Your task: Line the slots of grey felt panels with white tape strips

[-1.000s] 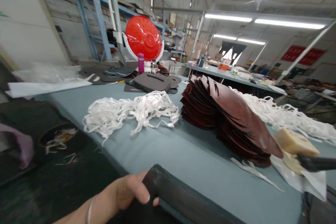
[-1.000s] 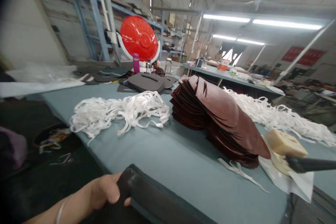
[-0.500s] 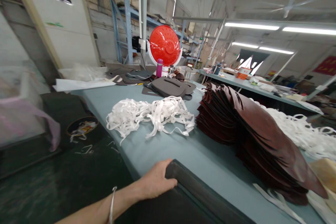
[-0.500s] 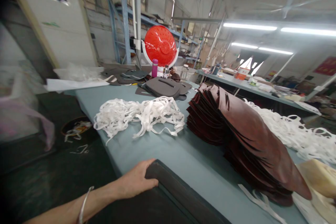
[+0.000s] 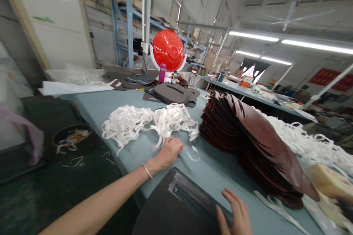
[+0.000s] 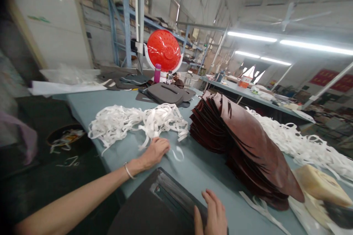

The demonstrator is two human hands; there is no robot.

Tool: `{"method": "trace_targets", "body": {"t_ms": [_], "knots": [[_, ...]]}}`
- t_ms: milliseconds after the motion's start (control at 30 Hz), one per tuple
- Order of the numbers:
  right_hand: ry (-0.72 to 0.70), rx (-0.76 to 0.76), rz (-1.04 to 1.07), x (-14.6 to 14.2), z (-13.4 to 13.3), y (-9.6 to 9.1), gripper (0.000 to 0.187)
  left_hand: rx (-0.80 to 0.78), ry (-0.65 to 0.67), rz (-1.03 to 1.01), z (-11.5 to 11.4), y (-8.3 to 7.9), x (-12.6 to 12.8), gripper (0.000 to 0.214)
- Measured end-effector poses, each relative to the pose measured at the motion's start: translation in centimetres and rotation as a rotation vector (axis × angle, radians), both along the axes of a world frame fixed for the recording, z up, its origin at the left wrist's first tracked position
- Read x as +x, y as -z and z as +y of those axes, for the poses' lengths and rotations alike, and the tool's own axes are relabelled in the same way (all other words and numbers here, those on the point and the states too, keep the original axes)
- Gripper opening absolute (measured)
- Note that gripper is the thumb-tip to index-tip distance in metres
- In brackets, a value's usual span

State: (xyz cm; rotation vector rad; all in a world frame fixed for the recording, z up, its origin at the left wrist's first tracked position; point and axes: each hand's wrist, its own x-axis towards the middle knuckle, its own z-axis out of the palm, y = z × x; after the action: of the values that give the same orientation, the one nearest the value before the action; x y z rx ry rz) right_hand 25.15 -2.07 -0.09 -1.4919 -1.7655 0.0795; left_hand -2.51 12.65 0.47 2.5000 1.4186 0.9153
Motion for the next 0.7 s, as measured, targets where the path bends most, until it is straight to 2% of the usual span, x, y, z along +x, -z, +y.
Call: {"method": "trace_targets", "body": {"t_ms": [67,133,233,300,400,500,633,700], "knots": [[-0.088,0.059,-0.127,-3.1,0.5,-1.6,0.033,0.030,0.131,0.050,-1.6,-0.3,0.3,0.020],[-0.146,0.059,-0.229,-6.1,1.1,-2.8,0.041,0.066,0.235,0.112,-3.3,-0.7,0.4,0.021],[-0.180,-0.092,-0.231,-9.9,2.4,-2.9,0.067,0.093,0.302,0.160,-4.7,-1.0,0.3,0.024],[-0.143,-0.219,-0.097,-11.7,3.1,-2.2,0.069,0.083,0.294,0.130,-4.9,-0.9,0.1,0.025],[-0.103,-0.349,0.227,-12.6,4.0,-1.3,0.037,0.070,0.289,0.097,-4.6,-0.6,-0.2,0.025],[-0.086,-0.424,0.510,-12.4,4.7,-1.5,0.021,0.081,0.296,0.139,-4.5,-0.4,0.1,0.027],[-0.069,-0.488,0.681,-12.3,5.9,-1.7,0.033,0.091,0.292,0.144,-4.3,-0.1,0.7,0.026],[-0.079,-0.512,0.760,-12.0,6.1,-1.5,0.034,0.083,0.267,0.147,-3.8,0.0,0.4,0.025]]}}
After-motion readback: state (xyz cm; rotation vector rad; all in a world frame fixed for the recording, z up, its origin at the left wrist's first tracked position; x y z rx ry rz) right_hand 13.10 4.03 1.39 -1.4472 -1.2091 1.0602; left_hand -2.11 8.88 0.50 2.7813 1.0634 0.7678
